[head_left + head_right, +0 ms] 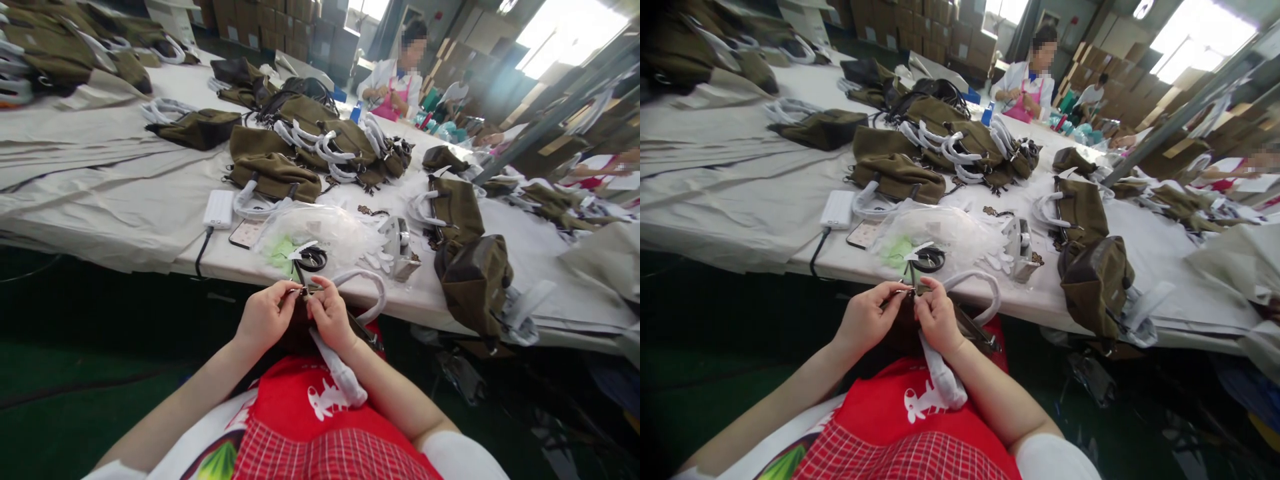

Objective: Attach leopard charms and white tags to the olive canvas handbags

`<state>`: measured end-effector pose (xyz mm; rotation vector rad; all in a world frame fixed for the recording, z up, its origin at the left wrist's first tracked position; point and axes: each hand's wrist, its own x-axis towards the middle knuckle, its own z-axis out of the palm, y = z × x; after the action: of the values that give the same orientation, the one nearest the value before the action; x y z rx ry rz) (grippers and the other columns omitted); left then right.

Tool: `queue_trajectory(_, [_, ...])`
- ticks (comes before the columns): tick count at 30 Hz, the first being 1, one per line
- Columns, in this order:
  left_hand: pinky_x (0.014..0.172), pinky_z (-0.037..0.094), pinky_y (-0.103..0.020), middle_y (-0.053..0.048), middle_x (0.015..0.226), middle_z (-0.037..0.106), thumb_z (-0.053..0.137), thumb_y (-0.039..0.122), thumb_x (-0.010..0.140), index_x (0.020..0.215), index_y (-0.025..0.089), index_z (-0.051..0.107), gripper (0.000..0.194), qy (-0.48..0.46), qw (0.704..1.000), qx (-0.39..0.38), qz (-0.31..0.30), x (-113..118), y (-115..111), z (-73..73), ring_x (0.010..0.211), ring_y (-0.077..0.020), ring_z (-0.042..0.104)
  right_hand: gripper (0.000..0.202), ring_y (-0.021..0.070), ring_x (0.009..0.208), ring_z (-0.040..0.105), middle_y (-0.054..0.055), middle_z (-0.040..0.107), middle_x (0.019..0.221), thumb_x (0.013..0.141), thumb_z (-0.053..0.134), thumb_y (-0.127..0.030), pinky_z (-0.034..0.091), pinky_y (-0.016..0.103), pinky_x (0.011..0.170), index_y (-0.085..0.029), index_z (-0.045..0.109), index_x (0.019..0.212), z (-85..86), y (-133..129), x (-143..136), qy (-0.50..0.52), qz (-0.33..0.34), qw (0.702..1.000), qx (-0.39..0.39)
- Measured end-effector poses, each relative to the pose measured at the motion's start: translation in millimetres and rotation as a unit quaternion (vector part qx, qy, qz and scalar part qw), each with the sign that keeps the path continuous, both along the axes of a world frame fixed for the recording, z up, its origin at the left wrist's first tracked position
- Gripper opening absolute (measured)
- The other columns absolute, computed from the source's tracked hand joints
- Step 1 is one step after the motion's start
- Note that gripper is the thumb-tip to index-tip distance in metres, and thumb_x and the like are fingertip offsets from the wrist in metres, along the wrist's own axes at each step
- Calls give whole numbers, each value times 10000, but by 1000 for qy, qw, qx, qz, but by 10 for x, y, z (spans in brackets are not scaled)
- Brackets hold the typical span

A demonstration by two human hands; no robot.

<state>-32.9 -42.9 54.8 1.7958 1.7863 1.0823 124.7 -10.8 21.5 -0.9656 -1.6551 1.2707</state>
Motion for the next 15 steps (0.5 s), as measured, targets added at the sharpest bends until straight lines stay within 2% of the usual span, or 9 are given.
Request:
queue_trajectory(5, [736, 536, -276, -46, 936, 764, 496, 342, 920, 968, 212, 675, 226, -12, 1000, -20, -10, 32, -19, 1, 817, -199, 717, 406, 114, 544, 514, -75, 533, 602, 924, 486, -279, 436, 245, 608, -170, 431, 1311, 26, 9, 11, -16, 7, 1000, -3])
queue_trajectory(8, [825, 534, -285, -56, 1013, 754, 517, 290, 897, 942, 205, 676, 185, -37, 998, -7, -50, 37, -35, 5, 913, -197, 706, 407, 117, 564, 539, -69, 565, 607, 911, 518, -303, 451, 247, 626, -167, 454, 1289, -14, 39, -3, 8, -14, 999, -38])
queue_trajectory(11, [921, 515, -314, -68, 1059, 743, 549, 268, 860, 901, 194, 685, 160, -86, 993, -11, -79, 46, -26, 12, 1008, -211, 682, 420, 119, 551, 554, -61, 606, 597, 893, 560, -345, 461, 242, 613, -159, 466, 1257, -48, 77, -25, 44, -28, 993, -110])
queue_trajectory(15, [751, 565, -293, -54, 861, 751, 538, 429, 883, 865, 184, 661, 275, -180, 978, -87, -59, 78, 50, -52, 798, -201, 709, 463, 116, 505, 552, -53, 619, 579, 857, 620, -423, 435, 213, 531, -152, 492, 1209, -64, 100, -44, 64, -42, 981, -176])
